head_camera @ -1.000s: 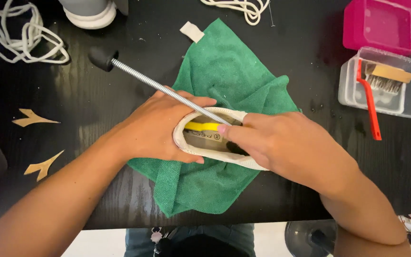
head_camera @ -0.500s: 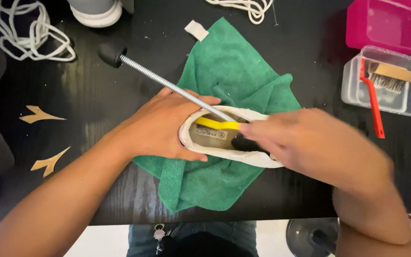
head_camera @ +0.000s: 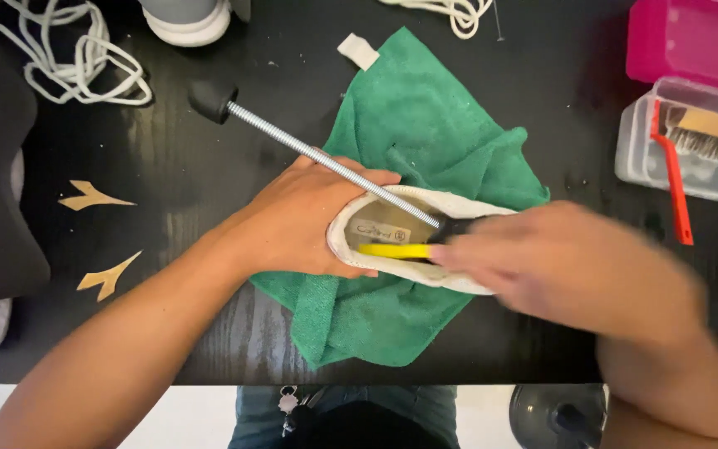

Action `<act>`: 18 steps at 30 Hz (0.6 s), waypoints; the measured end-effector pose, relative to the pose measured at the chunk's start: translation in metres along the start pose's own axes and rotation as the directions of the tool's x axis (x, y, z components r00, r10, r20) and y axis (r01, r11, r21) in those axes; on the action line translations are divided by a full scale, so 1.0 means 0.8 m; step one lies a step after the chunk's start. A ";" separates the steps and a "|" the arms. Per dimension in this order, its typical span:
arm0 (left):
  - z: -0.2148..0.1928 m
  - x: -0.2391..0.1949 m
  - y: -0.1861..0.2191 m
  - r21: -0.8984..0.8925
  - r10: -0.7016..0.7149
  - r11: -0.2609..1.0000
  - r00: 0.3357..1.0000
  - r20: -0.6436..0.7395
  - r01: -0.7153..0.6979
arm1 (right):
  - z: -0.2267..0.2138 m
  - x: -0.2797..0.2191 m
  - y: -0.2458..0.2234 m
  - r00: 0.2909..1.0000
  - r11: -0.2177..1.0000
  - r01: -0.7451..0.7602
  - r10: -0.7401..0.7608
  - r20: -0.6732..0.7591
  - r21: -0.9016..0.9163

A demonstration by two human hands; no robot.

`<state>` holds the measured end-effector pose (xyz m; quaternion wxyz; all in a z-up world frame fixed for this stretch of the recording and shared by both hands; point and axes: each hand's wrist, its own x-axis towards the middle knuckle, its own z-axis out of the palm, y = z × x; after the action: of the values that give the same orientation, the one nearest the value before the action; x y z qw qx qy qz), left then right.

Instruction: The person cleans the inside of a white sneaker using a wooden brush and a yellow brush. They scrub the interior lining and tongue area while the shoe rests on a green cloth on a black table.

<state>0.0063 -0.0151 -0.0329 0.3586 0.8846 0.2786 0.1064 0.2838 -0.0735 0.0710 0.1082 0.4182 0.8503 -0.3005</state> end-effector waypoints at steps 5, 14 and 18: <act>0.004 -0.004 -0.001 0.026 0.075 0.997 0.996 -0.055 -0.073 | 0.012 0.011 -0.018 0.945 0.936 0.057 -0.163 -0.284 -0.348; -0.014 -0.003 -0.011 0.219 0.177 0.969 0.934 -0.312 -0.111 | 0.002 -0.001 -0.025 0.824 0.898 -0.087 -0.179 -0.537 -0.432; -0.018 -0.002 -0.010 0.028 0.034 0.999 0.955 -0.294 -0.027 | 0.007 0.020 -0.012 0.913 0.963 -0.104 -0.006 -0.409 -0.247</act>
<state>-0.0037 -0.0028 -0.0278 0.3011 0.8671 0.3166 0.2391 0.2658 -0.0707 0.0635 -0.0084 0.4747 0.8756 -0.0886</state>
